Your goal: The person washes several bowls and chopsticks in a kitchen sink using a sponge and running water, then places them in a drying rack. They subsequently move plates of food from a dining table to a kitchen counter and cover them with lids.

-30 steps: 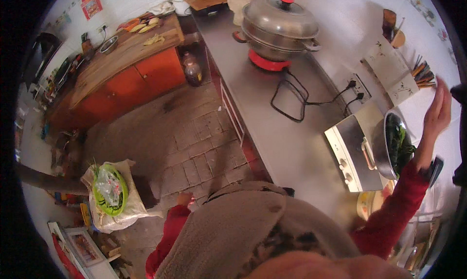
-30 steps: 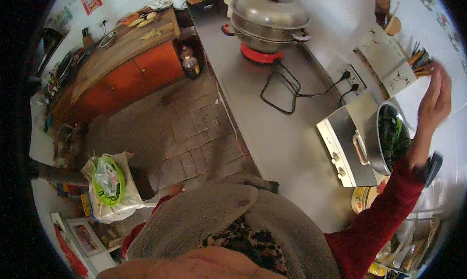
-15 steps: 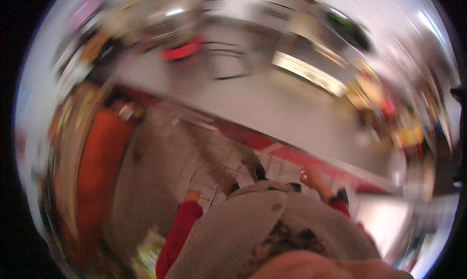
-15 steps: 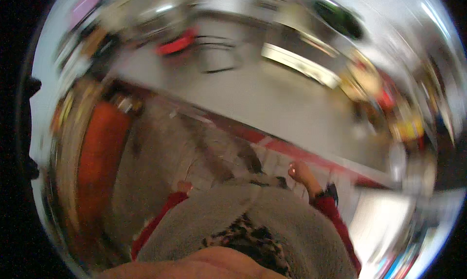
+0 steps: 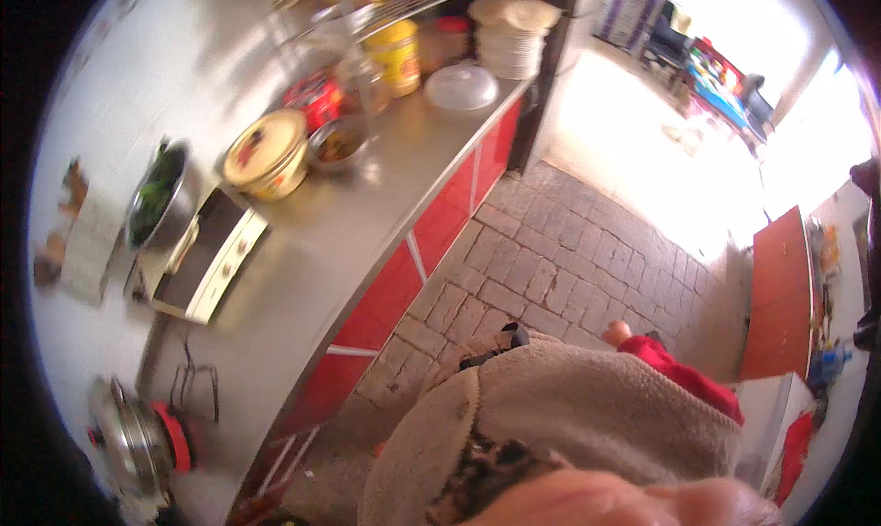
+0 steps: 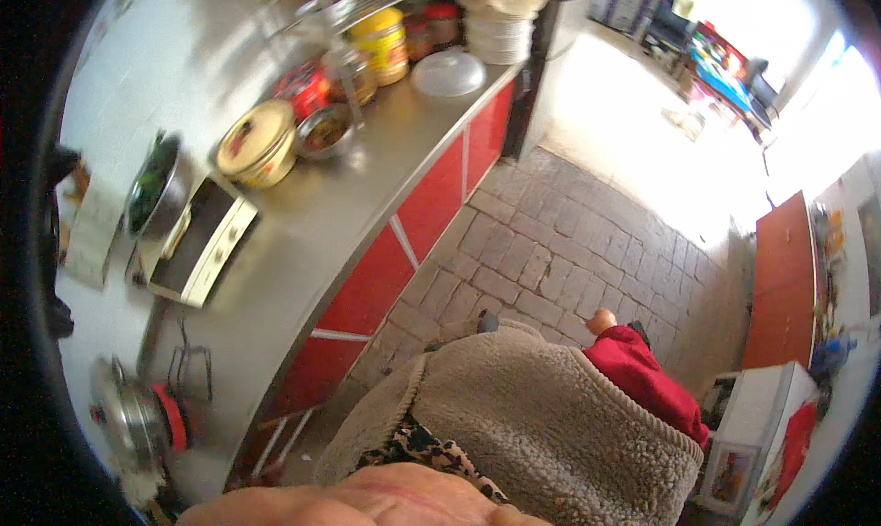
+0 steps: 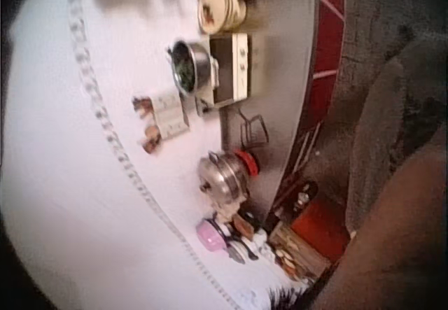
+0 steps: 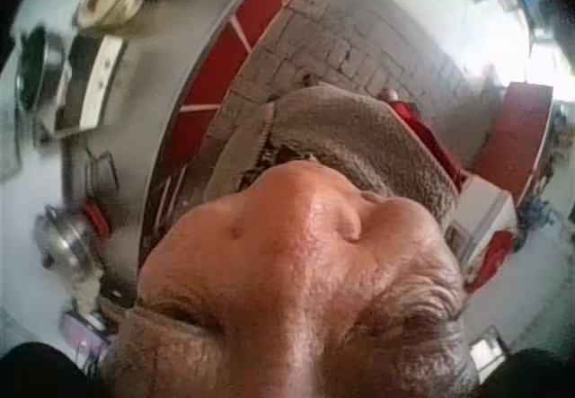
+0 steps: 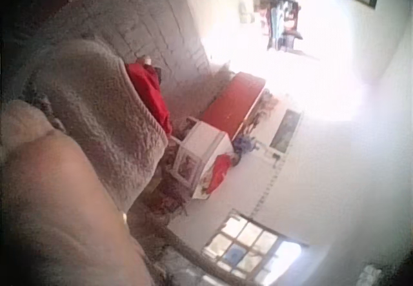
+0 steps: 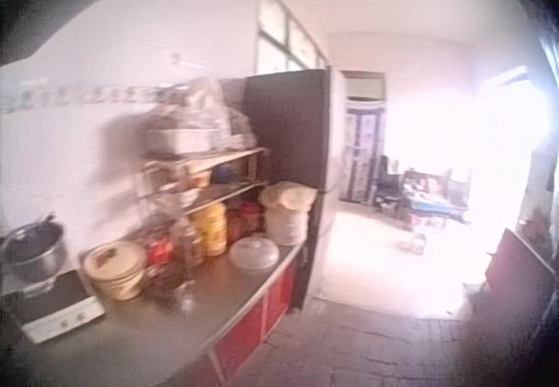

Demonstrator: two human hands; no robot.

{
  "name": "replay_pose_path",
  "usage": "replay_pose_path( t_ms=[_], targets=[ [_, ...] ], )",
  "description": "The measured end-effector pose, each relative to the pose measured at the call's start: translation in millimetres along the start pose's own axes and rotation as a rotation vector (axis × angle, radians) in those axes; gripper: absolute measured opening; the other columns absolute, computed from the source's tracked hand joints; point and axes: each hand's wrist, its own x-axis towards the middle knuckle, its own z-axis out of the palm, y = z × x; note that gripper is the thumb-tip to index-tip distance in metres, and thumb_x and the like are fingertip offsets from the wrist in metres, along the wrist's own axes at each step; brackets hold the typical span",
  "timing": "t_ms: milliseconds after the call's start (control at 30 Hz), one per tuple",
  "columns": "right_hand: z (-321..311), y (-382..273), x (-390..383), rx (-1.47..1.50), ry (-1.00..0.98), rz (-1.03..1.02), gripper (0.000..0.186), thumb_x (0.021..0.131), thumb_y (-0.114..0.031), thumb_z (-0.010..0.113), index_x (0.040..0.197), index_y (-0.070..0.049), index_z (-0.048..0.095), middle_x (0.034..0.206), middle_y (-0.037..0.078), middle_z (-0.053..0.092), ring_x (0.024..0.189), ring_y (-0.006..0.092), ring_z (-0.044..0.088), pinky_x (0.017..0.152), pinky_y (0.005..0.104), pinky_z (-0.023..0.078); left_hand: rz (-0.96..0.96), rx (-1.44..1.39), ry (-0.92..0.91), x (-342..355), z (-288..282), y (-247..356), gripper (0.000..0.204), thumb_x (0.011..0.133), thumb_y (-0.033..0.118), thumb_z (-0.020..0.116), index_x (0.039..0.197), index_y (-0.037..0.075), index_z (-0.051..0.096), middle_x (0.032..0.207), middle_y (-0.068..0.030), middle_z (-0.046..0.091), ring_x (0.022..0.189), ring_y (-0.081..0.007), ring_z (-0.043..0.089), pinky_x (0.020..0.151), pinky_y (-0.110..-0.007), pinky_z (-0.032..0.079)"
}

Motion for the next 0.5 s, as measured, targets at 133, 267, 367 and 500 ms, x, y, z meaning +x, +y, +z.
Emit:
replay_pose_path(
  t_ms=[133,267,367,500],
  targets=[
    [54.2,57.9,4.0,-0.021,-0.026,-0.230,0.023,0.071,-0.028,0.051,0.084,-0.014,0.063,0.090,0.007,0.060,0.091,0.0237,0.056,0.071,0.0360,0.047,0.127,0.023,-0.012,37.0,4.1,123.9,0.031,0.071,0.032,0.052,0.075,0.003,0.062,0.077,-0.0197,0.060,0.075,-0.0354,0.058,0.067,-0.045,0.044],
    [29.9,94.8,-10.6,0.421,-0.213,0.120,0.038,0.069,-0.033,0.054,0.100,-0.011,0.062,0.103,0.012,0.059,0.097,0.0291,0.055,0.082,0.0347,0.045,0.294,0.107,-0.082,66.3,34.3,262.5,0.031,0.071,0.032,0.052,0.075,0.003,0.062,0.078,-0.0199,0.060,0.075,-0.0355,0.058,0.066,-0.045,0.043],
    [-4.6,104.1,-16.2,0.752,-0.111,0.318,0.037,0.070,-0.032,0.056,0.100,-0.011,0.062,0.098,0.011,0.061,0.094,0.0273,0.057,0.080,0.0337,0.046,0.400,0.216,-0.153,79.0,65.4,352.8,0.030,0.071,0.031,0.052,0.074,0.002,0.062,0.078,-0.0201,0.060,0.075,-0.0356,0.058,0.066,-0.045,0.043],
    [-27.9,113.6,10.6,1.111,-0.070,0.434,0.037,0.069,-0.031,0.060,0.100,-0.011,0.062,0.097,0.011,0.062,0.092,0.0256,0.058,0.080,0.0325,0.046,0.523,0.398,-0.242,91.7,106.8,452.5,0.030,0.071,0.030,0.052,0.074,0.002,0.062,0.078,-0.0203,0.060,0.074,-0.0357,0.058,0.065,-0.046,0.043]
  ],
)
